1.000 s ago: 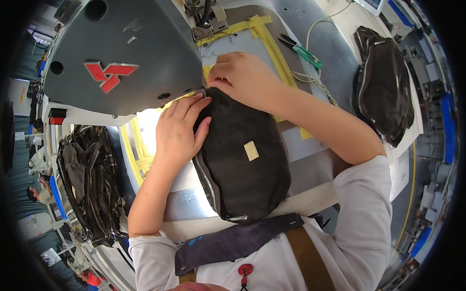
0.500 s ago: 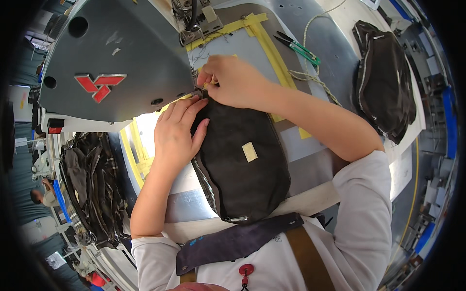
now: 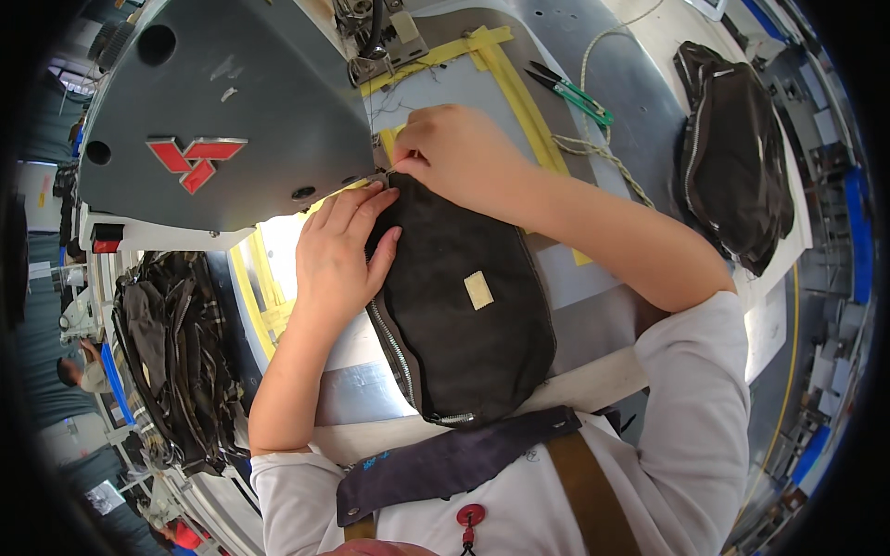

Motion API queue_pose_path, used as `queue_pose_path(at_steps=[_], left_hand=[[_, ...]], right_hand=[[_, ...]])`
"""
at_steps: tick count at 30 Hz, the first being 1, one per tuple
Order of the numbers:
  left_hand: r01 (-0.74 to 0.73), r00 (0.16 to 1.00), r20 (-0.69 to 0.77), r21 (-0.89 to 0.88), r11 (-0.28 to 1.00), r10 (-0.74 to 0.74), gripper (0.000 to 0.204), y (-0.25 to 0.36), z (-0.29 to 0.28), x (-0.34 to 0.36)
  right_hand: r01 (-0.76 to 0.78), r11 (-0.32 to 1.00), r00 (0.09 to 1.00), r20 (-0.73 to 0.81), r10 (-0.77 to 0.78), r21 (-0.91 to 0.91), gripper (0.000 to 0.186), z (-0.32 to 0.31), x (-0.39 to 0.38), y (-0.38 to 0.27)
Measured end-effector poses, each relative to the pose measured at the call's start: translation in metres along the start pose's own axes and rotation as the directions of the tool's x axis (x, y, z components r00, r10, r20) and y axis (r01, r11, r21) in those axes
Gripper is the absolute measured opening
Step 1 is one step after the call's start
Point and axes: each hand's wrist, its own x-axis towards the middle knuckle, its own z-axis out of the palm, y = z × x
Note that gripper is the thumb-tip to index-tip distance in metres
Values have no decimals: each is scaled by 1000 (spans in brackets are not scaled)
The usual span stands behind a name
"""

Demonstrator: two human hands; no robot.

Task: The person operates an industrial sewing machine to stitch the edges of dark-colored fabric bags. They repeatedly align the bag under the needle, sew a short segment, and then use scissors to cut the thread before moving to the next bag or section.

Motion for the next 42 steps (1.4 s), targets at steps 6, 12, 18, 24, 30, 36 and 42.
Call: queue_pose_path(at_steps=[6, 12, 18, 24, 30, 36, 42], left_hand=[[0, 1000, 1, 14, 1000, 0, 37, 0, 1, 0], [-9, 999, 42, 46, 999, 7, 40, 2, 0, -1], [26, 999, 29, -3, 1000, -26, 42, 3, -1, -5], [32, 999, -32, 13, 999, -31, 42, 0, 5, -5], [8, 1000, 2, 32, 999, -8, 38, 1, 3, -4], [-5, 1000, -12, 13, 1000, 5, 36, 3, 3, -1], [33, 999, -13, -41, 999, -34, 37, 3, 3, -4]], right_hand=[[299, 909, 954, 63, -294, -289, 9, 5, -12, -1], [460, 770, 884, 145, -444, -443, 14, 11, -24, -4], [465, 753, 883, 183, -432, -465, 18, 10, -27, -5], [441, 786, 897, 251, -365, -433, 24, 7, -27, -5], [462, 759, 887, 219, -407, -460, 15, 10, -28, -5], [390, 839, 921, 143, -363, -378, 30, 13, -28, -2], [416, 833, 907, 236, -350, -364, 30, 6, -28, -5]])
